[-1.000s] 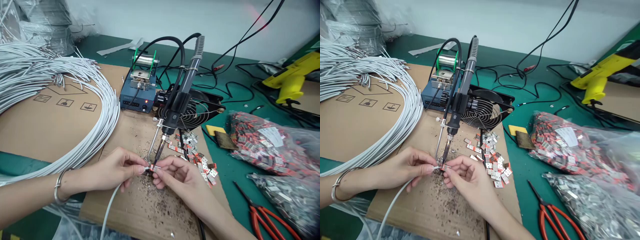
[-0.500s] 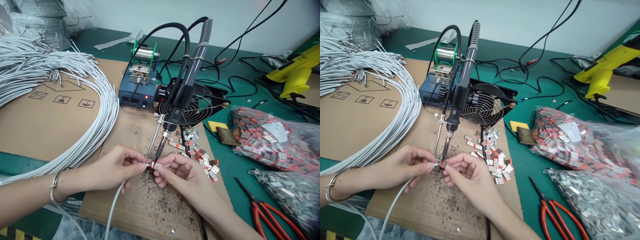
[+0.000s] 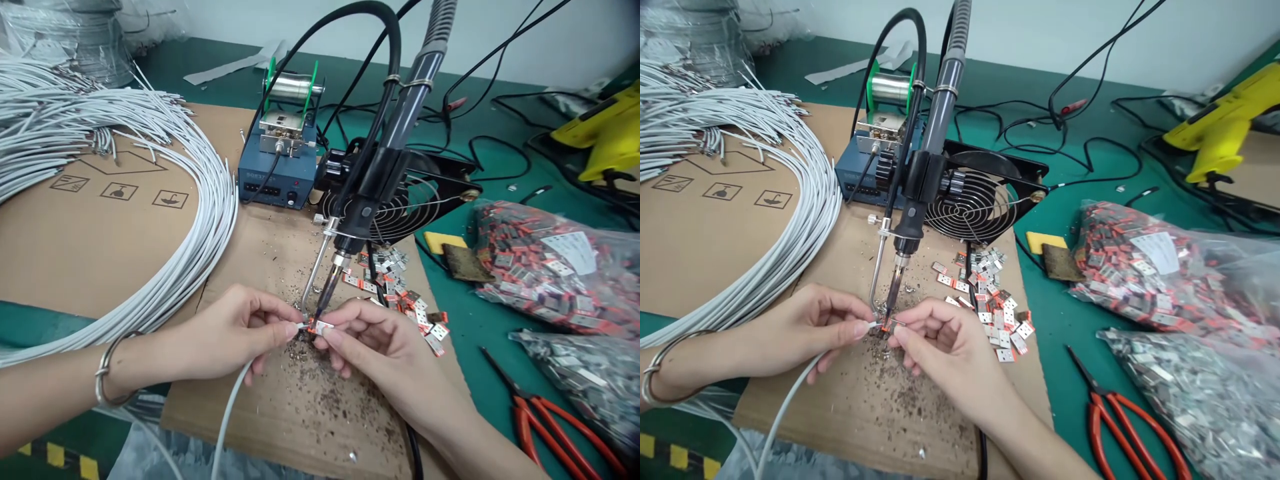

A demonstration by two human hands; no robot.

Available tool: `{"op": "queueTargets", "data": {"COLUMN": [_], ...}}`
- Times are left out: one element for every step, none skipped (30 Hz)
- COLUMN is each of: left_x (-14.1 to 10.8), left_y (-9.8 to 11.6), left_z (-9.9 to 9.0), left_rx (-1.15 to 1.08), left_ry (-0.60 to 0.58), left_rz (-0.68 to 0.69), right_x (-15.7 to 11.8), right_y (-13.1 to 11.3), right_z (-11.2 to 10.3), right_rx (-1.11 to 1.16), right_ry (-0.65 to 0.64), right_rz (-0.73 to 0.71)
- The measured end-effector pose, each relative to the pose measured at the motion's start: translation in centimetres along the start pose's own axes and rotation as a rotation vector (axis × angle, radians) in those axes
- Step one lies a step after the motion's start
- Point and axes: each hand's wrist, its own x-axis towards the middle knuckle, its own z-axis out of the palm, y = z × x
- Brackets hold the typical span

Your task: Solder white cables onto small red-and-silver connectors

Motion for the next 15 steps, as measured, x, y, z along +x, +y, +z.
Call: {"op": "queueTargets", "data": {"left_x": [0.0,0.0,0.0,0.0,0.01,0.01,0.01,0.0,-0.01,-0.02,-0.02,-0.03,-0.03,-0.02,0.0], "left_y": [0.0,0.02,0.04,0.06,0.09,0.12,0.15,0.17,0.19,0.21,0.22,0.23,0.24,0.24,0.23], "left_z": [0.0,0.02,0.04,0.07,0.1,0.12,0.13,0.13,0.13,0.12,0.1,0.09,0.06,0.04,0.02], "left_rx": [-0.004,-0.008,-0.011,-0.013,-0.015,-0.018,-0.02,-0.023,-0.027,-0.03,-0.031,-0.03,-0.027,-0.02,-0.012], "left_ry": [-0.002,-0.002,0.0,0.003,0.003,0.004,0.002,-0.001,-0.002,-0.003,-0.003,-0.003,-0.004,-0.006,-0.006], "left_rz": [0.001,0.003,0.005,0.008,0.009,0.01,0.01,0.009,0.008,0.008,0.006,0.007,0.007,0.005,0.003], "right_x": [0.0,0.0,0.01,0.01,0.0,0.0,-0.01,-0.02,-0.03,-0.03,-0.02,-0.01,0.0,0.02,0.05], "right_y": [-0.01,-0.01,-0.01,0.0,0.02,0.05,0.08,0.12,0.14,0.15,0.15,0.13,0.09,0.05,0.01], "right_z": [-0.01,-0.03,-0.04,-0.05,-0.07,-0.09,-0.11,-0.14,-0.17,-0.2,-0.22,-0.23,-0.23,-0.22,-0.18], "right_rx": [-0.002,-0.006,-0.008,-0.012,-0.014,-0.013,-0.011,-0.008,-0.006,-0.005,-0.004,-0.004,-0.004,-0.005,-0.006], "right_ry": [-0.001,-0.001,0.0,0.001,-0.002,-0.006,-0.013,-0.02,-0.025,-0.027,-0.028,-0.028,-0.028,-0.026,-0.023], "right_rz": [0.0,-0.003,-0.009,-0.017,-0.026,-0.037,-0.047,-0.055,-0.063,-0.068,-0.07,-0.069,-0.067,-0.064,-0.06]}}
